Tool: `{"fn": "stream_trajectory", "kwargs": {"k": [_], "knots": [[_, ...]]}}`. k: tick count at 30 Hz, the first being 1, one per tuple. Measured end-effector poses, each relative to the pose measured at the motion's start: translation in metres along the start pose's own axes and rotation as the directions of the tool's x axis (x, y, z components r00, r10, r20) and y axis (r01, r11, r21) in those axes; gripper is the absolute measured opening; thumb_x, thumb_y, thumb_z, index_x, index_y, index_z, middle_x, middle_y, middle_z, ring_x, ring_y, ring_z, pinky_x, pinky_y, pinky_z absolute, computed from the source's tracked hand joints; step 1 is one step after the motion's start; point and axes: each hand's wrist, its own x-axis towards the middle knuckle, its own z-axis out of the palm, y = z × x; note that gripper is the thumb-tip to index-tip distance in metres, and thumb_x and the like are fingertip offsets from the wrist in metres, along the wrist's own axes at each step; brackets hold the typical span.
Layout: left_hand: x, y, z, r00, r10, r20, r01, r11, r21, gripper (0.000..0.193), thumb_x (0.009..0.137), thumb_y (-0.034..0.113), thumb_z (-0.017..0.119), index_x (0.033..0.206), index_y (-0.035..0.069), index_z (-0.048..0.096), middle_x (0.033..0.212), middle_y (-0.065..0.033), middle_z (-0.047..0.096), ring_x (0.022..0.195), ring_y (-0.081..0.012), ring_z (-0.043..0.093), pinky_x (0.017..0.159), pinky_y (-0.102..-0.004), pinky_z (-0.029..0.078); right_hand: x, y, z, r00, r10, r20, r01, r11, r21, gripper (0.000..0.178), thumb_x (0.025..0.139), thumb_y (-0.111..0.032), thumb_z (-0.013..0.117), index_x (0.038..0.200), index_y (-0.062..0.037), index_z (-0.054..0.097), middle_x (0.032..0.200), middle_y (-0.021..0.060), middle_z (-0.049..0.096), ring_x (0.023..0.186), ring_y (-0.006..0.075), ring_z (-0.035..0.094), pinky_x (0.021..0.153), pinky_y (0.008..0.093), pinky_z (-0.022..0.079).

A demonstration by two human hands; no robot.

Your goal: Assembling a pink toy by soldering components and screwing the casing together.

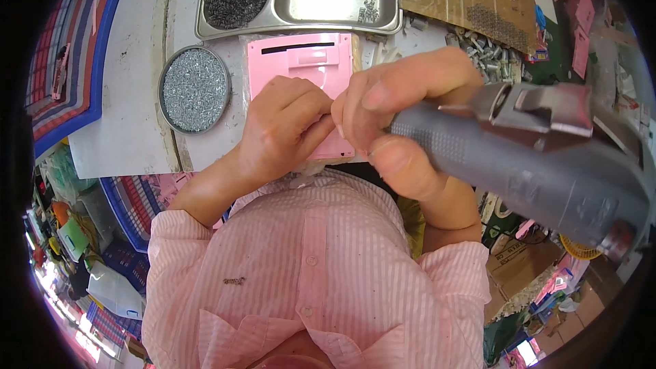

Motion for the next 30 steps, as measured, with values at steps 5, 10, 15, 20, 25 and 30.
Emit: {"fn": "stream_trajectory", "kwargs": {"k": [5,10,15,20,25,30], "knots": [[0.010,-0.006,-0.016,0.996,-0.085,-0.040,0.089,0.988,0.124,0.017,0.075,0.010,0.077,0.090,0.008,0.068,0.085,-0.0061,0.067,0.078,-0.0253,0.063,0.080,-0.0372,0.043,0.026,0.009,-0.017,0.994,-0.056,0.098,0.062,0.996,-0.060,0.034,0.097,-0.030,0.062,0.120,-0.0087,0.047,0.062,-0.0004,0.048,0.054,0.0128,0.046,0.056,0.0313,0.042],[0.013,-0.005,-0.013,0.989,-0.088,-0.118,0.103,0.987,0.127,0.017,0.075,0.011,0.078,0.089,0.010,0.068,0.083,-0.0021,0.067,0.077,-0.0204,0.062,0.080,-0.0366,0.039,0.029,0.013,-0.014,0.983,-0.057,0.172,0.071,0.994,-0.077,0.031,0.100,-0.031,0.057,0.122,-0.0116,0.047,0.062,-0.0025,0.049,0.052,0.0119,0.046,0.056,0.0302,0.042],[0.009,-0.008,-0.013,1.000,-0.004,-0.017,0.006,0.987,0.162,0.017,0.075,0.009,0.077,0.087,0.012,0.067,0.081,0.0021,0.066,0.074,-0.0164,0.061,0.076,-0.0354,0.036,0.025,0.003,-0.007,0.984,-0.064,0.165,0.080,0.992,-0.092,0.031,0.099,-0.032,0.057,0.122,-0.0125,0.047,0.061,-0.0035,0.049,0.051,0.0116,0.046,0.053,0.0297,0.042],[0.001,-0.007,-0.007,0.995,0.032,-0.096,-0.025,0.997,0.076,0.018,0.074,0.006,0.077,0.088,0.012,0.067,0.080,0.0018,0.066,0.073,-0.0167,0.061,0.075,-0.0358,0.036,0.020,-0.006,-0.004,0.988,-0.052,0.147,0.071,0.990,-0.123,0.031,0.099,-0.033,0.059,0.121,-0.0134,0.048,0.057,-0.0050,0.047,0.049,0.0112,0.047,0.053,0.0292,0.043],[-0.005,-0.002,-0.013,0.998,0.013,-0.057,-0.009,0.997,0.076,0.021,0.073,0.006,0.078,0.091,0.011,0.068,0.088,-0.0005,0.068,0.079,-0.0179,0.063,0.078,-0.0363,0.038,0.014,-0.004,0.003,0.992,-0.058,0.115,0.070,0.992,-0.100,0.031,0.098,-0.032,0.059,0.120,-0.0137,0.049,0.057,-0.0053,0.046,0.049,0.0110,0.046,0.054,0.0292,0.043],[-0.012,-0.024,-0.065,0.946,-0.194,-0.259,0.273,0.908,0.318,0.016,0.075,0.016,0.079,0.087,0.011,0.069,0.093,-0.0045,0.065,0.092,-0.0246,0.062,0.087,-0.0412,0.039,0.029,0.011,-0.022,0.986,-0.164,-0.010,0.162,0.979,-0.126,0.033,0.096,-0.023,0.065,0.117,-0.0070,0.047,0.062,0.0025,0.048,0.053,0.0140,0.045,0.053,0.0324,0.041]]}}
